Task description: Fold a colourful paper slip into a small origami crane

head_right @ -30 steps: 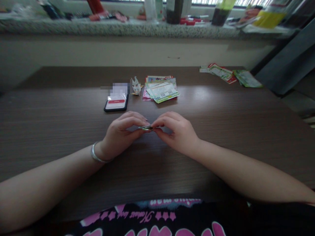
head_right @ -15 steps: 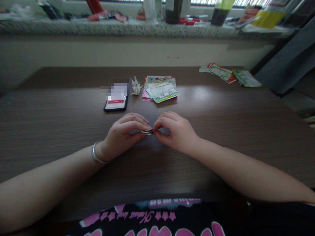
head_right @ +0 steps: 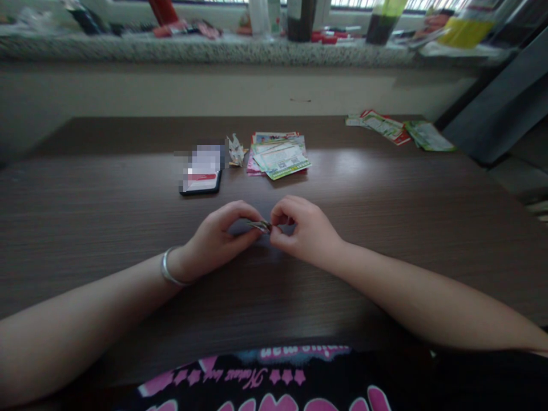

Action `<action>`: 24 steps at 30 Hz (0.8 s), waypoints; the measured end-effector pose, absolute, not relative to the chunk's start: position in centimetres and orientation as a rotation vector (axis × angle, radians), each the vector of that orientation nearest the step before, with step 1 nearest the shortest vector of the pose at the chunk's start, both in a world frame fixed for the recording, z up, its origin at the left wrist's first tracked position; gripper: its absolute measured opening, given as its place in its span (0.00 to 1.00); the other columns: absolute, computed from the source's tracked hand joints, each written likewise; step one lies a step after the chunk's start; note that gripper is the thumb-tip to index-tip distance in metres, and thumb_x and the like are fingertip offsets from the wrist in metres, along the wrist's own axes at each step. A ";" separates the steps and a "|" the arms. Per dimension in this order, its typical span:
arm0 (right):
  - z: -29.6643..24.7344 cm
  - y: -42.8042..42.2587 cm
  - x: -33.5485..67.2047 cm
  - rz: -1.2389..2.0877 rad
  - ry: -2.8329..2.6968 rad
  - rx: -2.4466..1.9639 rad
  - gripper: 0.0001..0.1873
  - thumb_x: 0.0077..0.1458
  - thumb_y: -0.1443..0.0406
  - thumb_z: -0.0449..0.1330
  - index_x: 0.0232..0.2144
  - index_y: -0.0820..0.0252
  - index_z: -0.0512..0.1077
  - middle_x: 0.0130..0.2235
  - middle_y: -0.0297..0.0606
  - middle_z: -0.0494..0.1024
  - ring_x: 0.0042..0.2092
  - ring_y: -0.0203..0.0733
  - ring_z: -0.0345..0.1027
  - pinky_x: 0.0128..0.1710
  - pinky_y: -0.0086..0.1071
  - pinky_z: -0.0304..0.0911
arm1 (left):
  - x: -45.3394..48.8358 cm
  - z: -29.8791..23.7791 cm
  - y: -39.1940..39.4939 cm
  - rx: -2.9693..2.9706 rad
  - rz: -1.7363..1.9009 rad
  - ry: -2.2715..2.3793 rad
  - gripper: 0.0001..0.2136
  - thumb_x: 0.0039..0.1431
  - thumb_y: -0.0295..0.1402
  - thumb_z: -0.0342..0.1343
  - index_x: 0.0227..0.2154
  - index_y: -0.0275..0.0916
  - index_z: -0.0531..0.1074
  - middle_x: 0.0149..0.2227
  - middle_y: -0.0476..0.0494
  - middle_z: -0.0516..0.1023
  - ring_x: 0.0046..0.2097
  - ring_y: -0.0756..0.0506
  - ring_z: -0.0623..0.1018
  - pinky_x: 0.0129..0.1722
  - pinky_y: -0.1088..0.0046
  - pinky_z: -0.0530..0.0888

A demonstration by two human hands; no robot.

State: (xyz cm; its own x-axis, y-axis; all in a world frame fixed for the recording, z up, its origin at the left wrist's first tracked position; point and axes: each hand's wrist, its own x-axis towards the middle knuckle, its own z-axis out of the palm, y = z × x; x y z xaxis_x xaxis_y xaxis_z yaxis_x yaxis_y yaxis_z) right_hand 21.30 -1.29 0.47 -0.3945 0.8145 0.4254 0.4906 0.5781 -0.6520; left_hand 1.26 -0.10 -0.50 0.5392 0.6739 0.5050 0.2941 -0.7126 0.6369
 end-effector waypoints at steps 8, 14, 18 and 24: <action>0.6 -1.4 21.2 0.480 -2.111 -1.075 0.06 0.44 0.73 0.58 0.24 0.59 0.65 0.27 0.31 0.68 0.32 0.35 0.62 0.33 0.30 0.58 | 1.3 0.1 -0.2 2.286 0.963 0.771 0.03 0.59 0.28 0.57 0.35 0.36 0.71 0.33 0.48 0.74 0.37 0.51 0.73 0.39 0.75 0.71; 0.5 -1.3 21.2 0.448 -2.153 -1.083 0.04 0.45 0.72 0.58 0.25 0.59 0.66 0.28 0.33 0.70 0.34 0.38 0.63 0.35 0.32 0.58 | 1.4 0.2 -0.2 2.278 0.991 0.772 0.03 0.57 0.25 0.57 0.35 0.35 0.72 0.33 0.47 0.73 0.36 0.51 0.72 0.37 0.76 0.70; 0.4 -1.3 21.3 0.469 -2.145 -1.100 0.04 0.46 0.71 0.58 0.26 0.59 0.66 0.29 0.33 0.70 0.34 0.38 0.63 0.34 0.31 0.59 | 1.5 0.4 -0.4 2.273 0.986 0.795 0.04 0.57 0.26 0.56 0.35 0.35 0.73 0.33 0.47 0.73 0.36 0.51 0.72 0.37 0.76 0.70; 0.4 -1.4 21.2 0.486 -2.124 -1.116 0.03 0.46 0.70 0.59 0.26 0.59 0.67 0.28 0.33 0.69 0.33 0.37 0.64 0.34 0.31 0.59 | 1.6 0.5 -0.5 2.270 0.957 0.836 0.04 0.57 0.26 0.56 0.35 0.35 0.73 0.33 0.47 0.73 0.37 0.51 0.73 0.38 0.75 0.70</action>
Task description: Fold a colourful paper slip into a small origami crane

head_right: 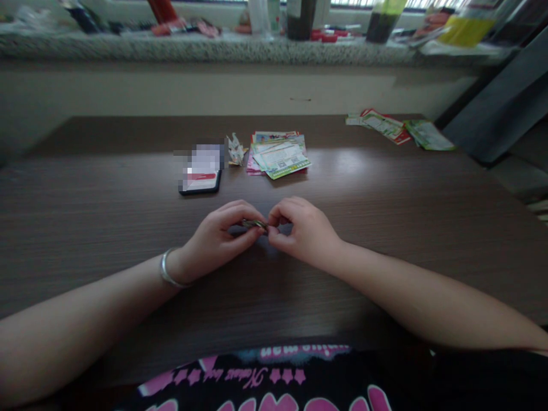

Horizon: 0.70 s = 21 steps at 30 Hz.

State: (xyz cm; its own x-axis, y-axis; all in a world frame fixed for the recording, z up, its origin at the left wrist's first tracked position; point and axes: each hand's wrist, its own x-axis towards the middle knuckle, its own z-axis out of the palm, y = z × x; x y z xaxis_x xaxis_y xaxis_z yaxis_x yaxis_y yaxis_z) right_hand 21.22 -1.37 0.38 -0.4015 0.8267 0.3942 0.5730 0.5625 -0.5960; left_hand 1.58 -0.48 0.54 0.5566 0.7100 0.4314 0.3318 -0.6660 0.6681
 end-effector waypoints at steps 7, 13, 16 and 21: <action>0.4 -1.4 21.2 0.501 -2.105 -1.130 0.04 0.45 0.71 0.59 0.25 0.58 0.67 0.27 0.32 0.69 0.32 0.37 0.63 0.33 0.31 0.59 | 1.5 0.4 -0.5 2.230 0.933 0.826 0.04 0.58 0.28 0.56 0.35 0.37 0.74 0.33 0.47 0.73 0.36 0.51 0.73 0.37 0.75 0.72; 0.3 -1.2 21.3 0.609 -2.048 -1.078 0.05 0.46 0.72 0.59 0.25 0.59 0.68 0.26 0.31 0.68 0.30 0.34 0.62 0.31 0.29 0.59 | 1.4 0.3 -0.4 2.059 0.971 0.829 0.04 0.59 0.30 0.56 0.35 0.37 0.75 0.35 0.46 0.75 0.36 0.52 0.75 0.34 0.79 0.74; 0.3 -1.2 21.3 0.630 -2.040 -1.075 0.04 0.47 0.71 0.59 0.26 0.59 0.68 0.27 0.31 0.68 0.30 0.34 0.62 0.31 0.29 0.59 | 1.4 0.3 -0.3 2.007 0.983 0.832 0.05 0.59 0.31 0.57 0.35 0.37 0.76 0.35 0.46 0.76 0.37 0.52 0.76 0.34 0.80 0.74; 0.4 -1.3 21.3 0.491 -2.061 -1.076 0.05 0.46 0.72 0.58 0.25 0.58 0.66 0.26 0.31 0.68 0.30 0.34 0.62 0.30 0.29 0.58 | 1.5 0.3 -0.4 1.926 0.997 0.823 0.05 0.58 0.31 0.59 0.36 0.37 0.76 0.36 0.45 0.76 0.38 0.51 0.76 0.36 0.79 0.75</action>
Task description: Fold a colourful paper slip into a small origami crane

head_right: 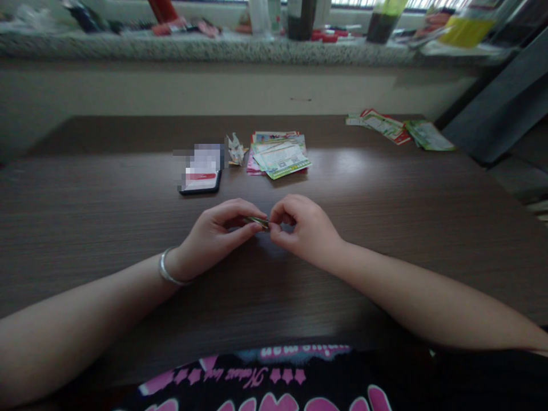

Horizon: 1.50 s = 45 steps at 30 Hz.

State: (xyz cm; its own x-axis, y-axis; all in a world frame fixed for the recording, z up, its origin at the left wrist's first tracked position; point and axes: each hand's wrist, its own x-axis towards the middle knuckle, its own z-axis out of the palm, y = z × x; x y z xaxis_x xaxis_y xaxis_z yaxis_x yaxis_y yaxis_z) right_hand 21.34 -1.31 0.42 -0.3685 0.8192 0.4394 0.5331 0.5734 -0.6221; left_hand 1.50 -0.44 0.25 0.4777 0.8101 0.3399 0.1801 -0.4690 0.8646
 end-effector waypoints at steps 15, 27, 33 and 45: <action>0.3 -1.4 21.6 0.525 -2.111 -1.012 0.04 0.51 0.70 0.58 0.29 0.57 0.66 0.29 0.33 0.69 0.33 0.36 0.63 0.33 0.31 0.60 | 1.6 0.0 -0.3 1.816 1.062 0.815 0.05 0.57 0.32 0.60 0.32 0.35 0.76 0.35 0.43 0.77 0.37 0.49 0.77 0.37 0.75 0.76; 0.3 -1.2 21.6 0.516 -2.100 -1.025 0.02 0.51 0.68 0.60 0.29 0.57 0.69 0.29 0.32 0.70 0.31 0.34 0.64 0.31 0.29 0.61 | 1.5 0.0 -0.4 1.954 1.076 0.839 0.04 0.57 0.31 0.59 0.33 0.37 0.77 0.35 0.44 0.78 0.38 0.50 0.77 0.35 0.78 0.76; 0.4 -1.4 21.5 0.467 -2.112 -1.092 0.03 0.51 0.69 0.60 0.27 0.58 0.69 0.28 0.33 0.71 0.32 0.36 0.65 0.32 0.30 0.60 | 1.4 0.3 -0.3 2.027 1.042 0.856 0.04 0.59 0.31 0.58 0.32 0.37 0.77 0.32 0.46 0.77 0.35 0.51 0.76 0.33 0.78 0.74; 0.2 -0.9 21.2 0.965 -1.777 -1.079 0.06 0.52 0.62 0.62 0.29 0.60 0.72 0.31 0.34 0.73 0.34 0.36 0.65 0.32 0.29 0.60 | 2.2 -0.7 -0.3 1.684 0.957 0.807 0.05 0.55 0.30 0.60 0.33 0.35 0.71 0.33 0.48 0.75 0.34 0.53 0.76 0.36 0.79 0.76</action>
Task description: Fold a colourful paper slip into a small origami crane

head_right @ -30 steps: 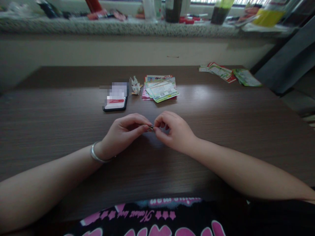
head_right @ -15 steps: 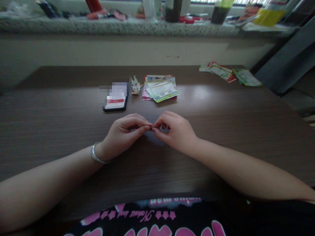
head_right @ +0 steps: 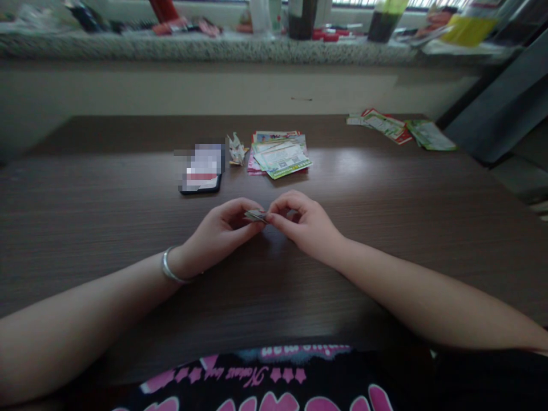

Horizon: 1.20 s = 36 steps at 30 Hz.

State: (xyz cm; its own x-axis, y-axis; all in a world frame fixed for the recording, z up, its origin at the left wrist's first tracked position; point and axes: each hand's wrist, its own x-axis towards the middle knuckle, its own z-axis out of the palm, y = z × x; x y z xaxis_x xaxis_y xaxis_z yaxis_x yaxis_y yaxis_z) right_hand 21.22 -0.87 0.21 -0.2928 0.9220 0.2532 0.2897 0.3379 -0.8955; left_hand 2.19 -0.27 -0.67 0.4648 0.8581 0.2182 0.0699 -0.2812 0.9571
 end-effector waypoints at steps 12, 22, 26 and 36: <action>-0.1 -1.2 20.8 1.022 -1.705 -1.228 0.09 0.51 0.60 0.62 0.28 0.61 0.74 0.27 0.34 0.75 0.29 0.34 0.65 0.30 0.30 0.60 | 2.1 -0.5 -0.3 1.627 0.912 0.919 0.07 0.54 0.32 0.62 0.33 0.33 0.75 0.32 0.46 0.78 0.33 0.52 0.76 0.35 0.79 0.73; -0.1 -1.4 20.7 0.997 -1.710 -1.234 0.08 0.52 0.60 0.61 0.29 0.60 0.73 0.27 0.33 0.74 0.29 0.35 0.65 0.30 0.31 0.59 | 2.0 -0.4 -0.1 1.563 0.867 0.877 0.07 0.51 0.31 0.63 0.33 0.34 0.76 0.32 0.47 0.79 0.34 0.52 0.76 0.38 0.78 0.73; -0.4 -1.2 20.8 1.015 -1.716 -1.251 0.08 0.51 0.60 0.61 0.29 0.60 0.73 0.28 0.34 0.76 0.29 0.36 0.66 0.31 0.31 0.60 | 2.1 -0.4 -0.1 1.605 0.824 0.996 0.08 0.51 0.33 0.63 0.30 0.33 0.75 0.32 0.45 0.78 0.33 0.51 0.75 0.35 0.76 0.72; -0.4 -1.3 20.5 0.998 -1.858 -1.276 0.08 0.48 0.62 0.63 0.30 0.60 0.73 0.26 0.31 0.73 0.27 0.32 0.64 0.26 0.27 0.60 | 1.9 -0.1 0.2 1.598 0.824 0.961 0.08 0.53 0.34 0.60 0.32 0.32 0.75 0.32 0.46 0.77 0.33 0.51 0.73 0.35 0.77 0.69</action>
